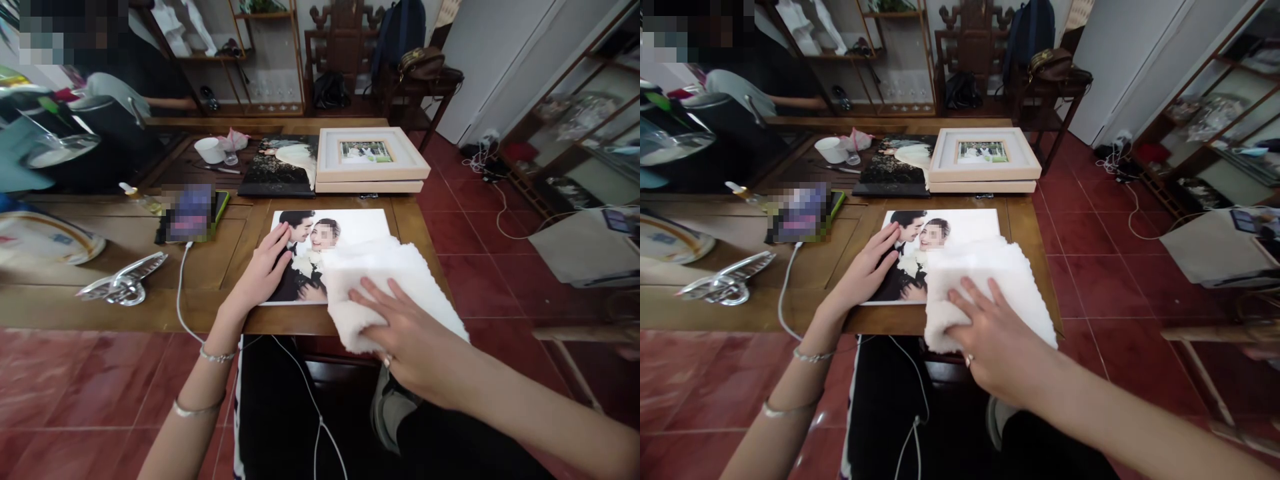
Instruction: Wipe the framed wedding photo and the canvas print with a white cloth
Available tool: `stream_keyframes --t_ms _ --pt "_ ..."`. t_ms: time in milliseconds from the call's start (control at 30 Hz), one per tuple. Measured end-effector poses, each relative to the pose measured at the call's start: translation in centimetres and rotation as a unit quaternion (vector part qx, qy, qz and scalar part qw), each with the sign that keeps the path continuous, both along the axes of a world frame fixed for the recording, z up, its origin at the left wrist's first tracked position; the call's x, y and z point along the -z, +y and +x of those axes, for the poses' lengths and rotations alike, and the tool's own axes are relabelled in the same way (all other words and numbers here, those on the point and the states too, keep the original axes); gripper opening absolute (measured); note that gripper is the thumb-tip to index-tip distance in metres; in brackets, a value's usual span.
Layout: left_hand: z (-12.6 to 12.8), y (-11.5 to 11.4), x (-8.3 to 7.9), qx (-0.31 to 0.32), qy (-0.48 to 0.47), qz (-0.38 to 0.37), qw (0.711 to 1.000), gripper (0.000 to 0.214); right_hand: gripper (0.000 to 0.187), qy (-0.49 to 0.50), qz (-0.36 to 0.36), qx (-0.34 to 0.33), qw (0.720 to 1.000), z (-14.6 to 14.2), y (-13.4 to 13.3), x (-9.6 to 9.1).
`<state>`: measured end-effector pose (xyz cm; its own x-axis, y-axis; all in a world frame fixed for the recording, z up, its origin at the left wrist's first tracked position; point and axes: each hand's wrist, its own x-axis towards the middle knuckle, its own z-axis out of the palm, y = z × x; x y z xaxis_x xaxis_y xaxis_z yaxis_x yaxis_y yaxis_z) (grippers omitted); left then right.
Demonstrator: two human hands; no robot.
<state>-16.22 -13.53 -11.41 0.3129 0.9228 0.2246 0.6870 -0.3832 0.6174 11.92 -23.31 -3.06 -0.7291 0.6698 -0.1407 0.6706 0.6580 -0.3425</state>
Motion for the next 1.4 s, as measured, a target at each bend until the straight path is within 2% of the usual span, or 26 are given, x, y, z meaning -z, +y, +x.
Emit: stream_keyframes --t_ms 67,167,467,600,667,767,1033,1133,1200,1267,1400 --pt "0.0 0.0 0.0 0.005 0.001 -0.001 1.000 0.056 0.046 0.000 -0.009 -0.006 1.000 -0.1 -0.5 -0.2" --pt "-0.1 0.0 0.0 0.013 0.003 0.001 1.000 0.057 0.048 0.011 0.006 -0.009 1.000 0.0 1.1 0.0" --pt "-0.2 0.0 -0.1 0.009 0.000 -0.007 1.000 0.056 0.038 0.021 0.125 0.007 0.992 0.2 13.4 2.5" --pt "-0.2 0.0 -0.4 0.008 0.000 -0.010 1.000 0.056 0.036 0.033 0.145 0.025 0.989 0.3 15.7 3.1" --pt "-0.1 0.0 -0.5 0.006 -0.002 -0.010 1.000 0.056 0.035 0.038 0.144 0.021 0.989 0.3 15.4 3.0" --pt "-0.1 0.0 -0.5 0.002 -0.004 -0.004 1.000 0.055 0.034 0.036 0.129 0.016 0.991 0.4 13.1 2.4" --pt "0.0 0.0 -0.3 -0.001 0.001 0.004 1.000 0.055 0.034 0.019 0.047 -0.024 0.998 1.1 2.3 0.9" --pt "-0.1 0.0 -0.2 -0.001 0.004 0.008 1.000 0.056 0.030 0.021 0.036 -0.040 0.998 0.8 0.0 0.7" --pt "-0.1 0.0 -0.2 0.000 0.006 0.011 1.000 0.056 0.030 0.027 0.039 -0.045 0.998 0.4 -0.3 0.9" --pt "-0.1 0.0 -0.2 0.003 0.008 0.013 1.000 0.056 0.032 0.033 0.049 -0.049 0.997 0.0 0.6 1.2" --pt "-0.1 0.0 -0.2 0.010 0.008 0.012 1.000 0.056 0.036 0.025 0.086 -0.063 0.994 -0.8 4.8 1.8"
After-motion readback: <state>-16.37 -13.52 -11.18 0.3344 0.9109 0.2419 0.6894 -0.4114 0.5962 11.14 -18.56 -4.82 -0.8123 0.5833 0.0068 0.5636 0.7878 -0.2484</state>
